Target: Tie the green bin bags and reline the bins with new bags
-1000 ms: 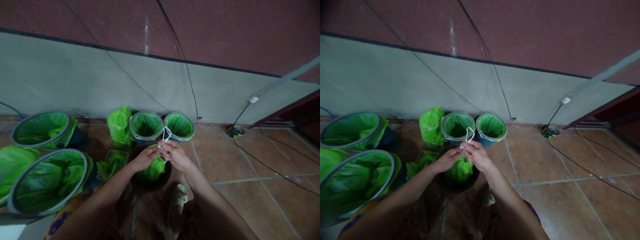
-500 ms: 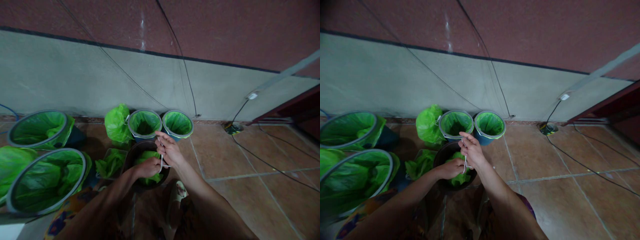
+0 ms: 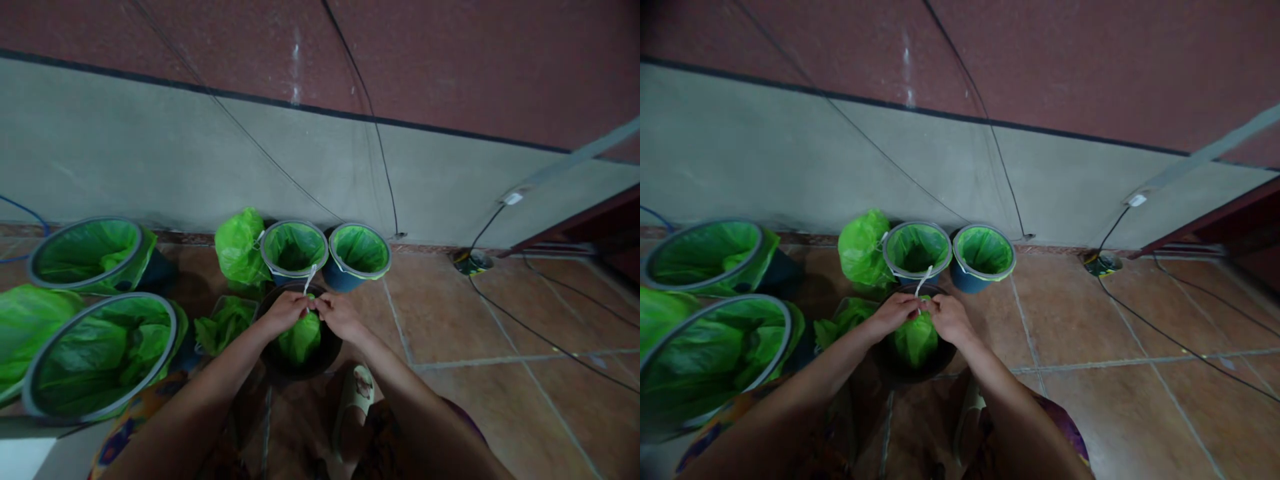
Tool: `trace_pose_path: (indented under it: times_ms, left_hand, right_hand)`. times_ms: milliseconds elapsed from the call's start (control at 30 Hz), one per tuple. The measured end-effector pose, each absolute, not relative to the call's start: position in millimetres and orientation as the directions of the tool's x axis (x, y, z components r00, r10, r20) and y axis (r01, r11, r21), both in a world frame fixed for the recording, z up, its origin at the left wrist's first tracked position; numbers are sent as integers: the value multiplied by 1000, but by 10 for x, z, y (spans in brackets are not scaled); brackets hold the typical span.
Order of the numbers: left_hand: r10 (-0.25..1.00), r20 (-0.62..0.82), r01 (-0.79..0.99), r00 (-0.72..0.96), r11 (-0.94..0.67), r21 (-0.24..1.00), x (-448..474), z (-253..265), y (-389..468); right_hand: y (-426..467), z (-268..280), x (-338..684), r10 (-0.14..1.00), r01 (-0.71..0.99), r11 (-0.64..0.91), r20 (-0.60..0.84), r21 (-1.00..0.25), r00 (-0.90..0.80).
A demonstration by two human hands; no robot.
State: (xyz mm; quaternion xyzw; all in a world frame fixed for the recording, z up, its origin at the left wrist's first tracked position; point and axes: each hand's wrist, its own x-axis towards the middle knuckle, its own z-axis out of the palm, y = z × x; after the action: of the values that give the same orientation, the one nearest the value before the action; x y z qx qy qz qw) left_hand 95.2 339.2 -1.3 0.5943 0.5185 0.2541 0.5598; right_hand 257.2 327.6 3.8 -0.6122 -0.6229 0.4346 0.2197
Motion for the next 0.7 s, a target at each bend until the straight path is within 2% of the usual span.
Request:
trace_pose_path:
  times_ms: [67,133,233,300,333,400,467,500,600,700]
  left_hand:
    - [922,-296,307,249,214,927,916,-20,3419]
    - [931,-296,281,213,232,931,878,-12,3434]
    - [920,-263,295,292,175,939,816,26,3450]
    - [896,-231,327,379,104,939,774,59,3461]
    - [883,-214,351,418,60,934,754,75,3464]
    - [864,-170,414,473,-48,909,725,102,3464]
    - [844,-108,478,525,-188,858,713,119,3449]
    - [833,-68,499,549,-262,826,714,125,3437]
    - [787,74,523,612,-473,709,733,138,3390]
    - [727,186,529,662,-628,571,752,157,3344]
  right_hand:
    - [3244,60,2574,949,635,-26,-218,-772,-226]
    - [3217,104,2573,906,574,-3,-245,-819,-345]
    - [3185,179,2585,760,453,-27,-312,-891,-569]
    - [3178,210,2609,682,461,1,-337,-887,-649]
    - [3181,215,2623,690,497,30,-342,-867,-638]
    - [3203,206,2648,808,613,67,-317,-788,-496]
    - [3242,176,2653,936,684,59,-197,-728,-291]
    - [3264,157,2644,963,668,59,-134,-742,-234]
    - [3311,89,2573,953,424,82,-55,-902,-299]
    - [3307,24,2492,918,205,-77,-150,-976,-367]
